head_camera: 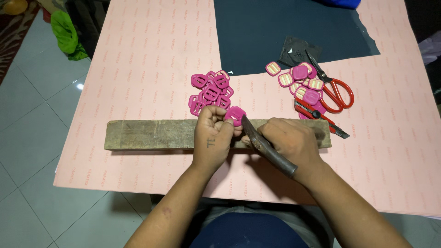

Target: The person repeatedly picks up pink foam pieces and uses a hammer to press them against a wooden block, shaping them into buckle-like forms. The person also uses scissors and a utility knife to trim and refine the edges of the foam pieces. Finished pieces are placed in a pile on the table.

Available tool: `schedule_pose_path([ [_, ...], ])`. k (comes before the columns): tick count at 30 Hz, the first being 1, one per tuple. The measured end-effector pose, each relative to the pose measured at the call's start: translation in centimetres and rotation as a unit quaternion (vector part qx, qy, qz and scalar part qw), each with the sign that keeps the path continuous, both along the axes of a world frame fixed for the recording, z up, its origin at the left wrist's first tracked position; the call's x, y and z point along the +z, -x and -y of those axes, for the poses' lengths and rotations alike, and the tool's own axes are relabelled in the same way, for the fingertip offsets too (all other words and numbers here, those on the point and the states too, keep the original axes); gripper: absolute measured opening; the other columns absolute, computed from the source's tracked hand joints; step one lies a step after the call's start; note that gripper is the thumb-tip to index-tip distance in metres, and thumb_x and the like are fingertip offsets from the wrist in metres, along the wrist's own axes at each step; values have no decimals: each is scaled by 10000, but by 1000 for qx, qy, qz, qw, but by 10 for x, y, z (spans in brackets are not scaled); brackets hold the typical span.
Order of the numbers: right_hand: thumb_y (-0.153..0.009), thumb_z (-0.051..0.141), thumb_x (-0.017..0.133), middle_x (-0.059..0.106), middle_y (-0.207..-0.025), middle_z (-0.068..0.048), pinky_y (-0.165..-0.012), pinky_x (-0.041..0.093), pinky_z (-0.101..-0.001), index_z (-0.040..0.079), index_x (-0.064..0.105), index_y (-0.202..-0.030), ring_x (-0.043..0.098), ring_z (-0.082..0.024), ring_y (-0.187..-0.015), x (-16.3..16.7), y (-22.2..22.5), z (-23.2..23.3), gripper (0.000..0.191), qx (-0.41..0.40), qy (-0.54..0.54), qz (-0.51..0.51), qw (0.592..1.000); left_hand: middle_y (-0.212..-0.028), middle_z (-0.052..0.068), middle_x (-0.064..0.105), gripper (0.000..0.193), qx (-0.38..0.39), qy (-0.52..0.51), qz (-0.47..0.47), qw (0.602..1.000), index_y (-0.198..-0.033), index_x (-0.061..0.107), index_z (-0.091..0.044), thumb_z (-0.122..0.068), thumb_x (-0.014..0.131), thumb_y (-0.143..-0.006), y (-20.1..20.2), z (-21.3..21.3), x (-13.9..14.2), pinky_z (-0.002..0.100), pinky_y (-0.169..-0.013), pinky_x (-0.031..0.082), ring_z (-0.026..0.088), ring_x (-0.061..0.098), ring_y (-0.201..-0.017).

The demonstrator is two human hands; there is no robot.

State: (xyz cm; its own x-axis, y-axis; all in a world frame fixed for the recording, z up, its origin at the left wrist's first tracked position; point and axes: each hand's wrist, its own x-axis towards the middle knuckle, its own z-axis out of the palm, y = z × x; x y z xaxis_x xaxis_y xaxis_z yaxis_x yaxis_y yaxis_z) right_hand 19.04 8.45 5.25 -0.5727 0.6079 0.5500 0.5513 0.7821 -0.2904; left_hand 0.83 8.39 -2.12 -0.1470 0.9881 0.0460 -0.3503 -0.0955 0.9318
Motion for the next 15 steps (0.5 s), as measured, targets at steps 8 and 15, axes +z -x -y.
schedule_pose_path([
  [8,-853,303,775,597,-715,-83,-569,464,-417,86,655,-828,618,-277,-646,-3,2,6,250,1,41,-10,999,-1019,149,696,261,-71,34,149,986,-1228,483,-4,6,480,-967,0,12,3,278,-720,608,140,706,-835],
  [15,-845,309,779,588,-704,-76,-573,455,-417,87,668,-835,612,-276,-647,-5,1,7,249,-3,41,5,999,-911,88,733,225,-36,122,97,987,-1182,618,-2,-74,579,-973,0,10,-4,257,-666,600,99,693,-722],
])
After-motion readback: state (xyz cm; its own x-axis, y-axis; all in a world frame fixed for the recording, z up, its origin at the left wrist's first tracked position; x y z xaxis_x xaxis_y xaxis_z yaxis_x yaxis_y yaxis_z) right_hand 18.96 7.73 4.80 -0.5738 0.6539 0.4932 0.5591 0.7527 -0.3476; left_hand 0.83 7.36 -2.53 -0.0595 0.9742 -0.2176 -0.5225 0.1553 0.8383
